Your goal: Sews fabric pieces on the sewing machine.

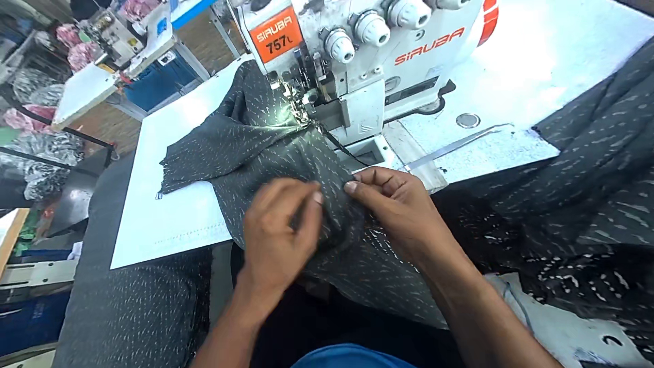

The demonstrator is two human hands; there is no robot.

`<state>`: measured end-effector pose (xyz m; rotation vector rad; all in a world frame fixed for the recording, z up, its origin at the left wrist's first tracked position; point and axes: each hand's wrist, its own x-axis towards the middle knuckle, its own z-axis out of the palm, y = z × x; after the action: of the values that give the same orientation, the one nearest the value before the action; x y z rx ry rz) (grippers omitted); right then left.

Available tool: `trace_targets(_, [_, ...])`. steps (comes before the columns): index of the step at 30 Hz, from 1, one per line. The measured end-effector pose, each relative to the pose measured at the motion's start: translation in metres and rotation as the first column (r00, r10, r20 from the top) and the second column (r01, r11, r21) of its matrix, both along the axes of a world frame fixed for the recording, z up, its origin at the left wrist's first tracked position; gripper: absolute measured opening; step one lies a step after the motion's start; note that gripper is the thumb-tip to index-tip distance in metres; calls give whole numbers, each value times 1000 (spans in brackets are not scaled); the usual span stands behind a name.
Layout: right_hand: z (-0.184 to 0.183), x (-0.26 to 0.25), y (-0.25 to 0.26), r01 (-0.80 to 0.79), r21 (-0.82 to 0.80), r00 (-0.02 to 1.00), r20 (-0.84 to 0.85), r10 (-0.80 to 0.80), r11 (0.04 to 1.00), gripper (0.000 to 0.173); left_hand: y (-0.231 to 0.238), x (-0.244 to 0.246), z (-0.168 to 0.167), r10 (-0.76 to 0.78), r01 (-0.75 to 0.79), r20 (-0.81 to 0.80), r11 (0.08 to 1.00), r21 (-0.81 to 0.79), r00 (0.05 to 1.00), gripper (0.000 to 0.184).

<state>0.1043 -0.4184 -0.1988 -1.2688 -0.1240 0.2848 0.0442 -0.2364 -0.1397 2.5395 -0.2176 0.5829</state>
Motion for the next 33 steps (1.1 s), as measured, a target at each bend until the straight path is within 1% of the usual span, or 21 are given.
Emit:
trace_targets(2, [-1, -2, 1, 24, 8, 999, 21, -24, 1000, 6, 22, 20, 14, 49, -53, 47, 996, 72, 998, 24])
trace_targets(5, [2, -4, 1, 53, 17, 995, 88, -54, 998, 5, 29, 42, 13, 81, -89, 63, 988, 129, 995, 24])
trace_targets(8, [0, -5, 1, 65, 14, 990, 125, -66, 998, 4, 28, 47, 9, 87, -98, 72, 981, 169, 994, 23])
trace_targets(13, [2, -7, 2, 65, 20, 986, 149, -67, 998, 3, 31, 49, 9, 73, -83, 66, 982, 167, 995, 23])
trace_targets(16, [3, -9, 4, 72, 35, 984, 163, -77, 997, 3, 35, 55, 9, 39, -48, 62, 986, 158, 997, 22])
trace_targets(18, [5, -5, 9, 62, 36, 981, 179, -68, 997, 3, 44, 65, 6, -2, -11, 95, 990, 141, 995, 21])
trace_targets(21, [6, 9, 23, 47, 33, 981, 188, -52, 998, 2, 65, 89, 3, -91, 74, 112, 987, 145, 990, 22])
trace_targets(24, [10, 25, 36, 37, 32, 986, 164, -42, 999, 2, 90, 119, 5, -174, 160, 82, 976, 150, 981, 24])
trace_targets(27, [13, 35, 46, 60, 32, 991, 120, -63, 998, 4, 112, 144, 5, -216, 205, 73, 969, 137, 974, 25])
trace_targets(28, [13, 36, 48, 66, 28, 991, 118, -69, 997, 4, 117, 147, 5, -219, 203, 99, 968, 148, 971, 25])
trace_targets(29, [13, 35, 48, 67, 27, 990, 123, -70, 997, 4, 120, 145, 4, -202, 174, 153, 968, 180, 967, 25])
trace_targets(30, [12, 32, 47, 58, 22, 989, 135, -61, 998, 3, 123, 134, 3, -146, 99, 210, 971, 218, 967, 24])
trace_targets(31, [10, 27, 43, 36, 10, 988, 148, -37, 999, 2, 126, 113, 1, -42, -14, 233, 972, 233, 971, 24])
trace_targets(32, [9, 21, 37, 3, -9, 988, 152, -2, 1000, 3, 131, 87, -2, 94, -140, 208, 966, 217, 974, 27])
trace_targets(33, [7, 16, 30, -39, -25, 989, 141, 42, 999, 5, 140, 62, -6, 239, -259, 121, 946, 193, 963, 36])
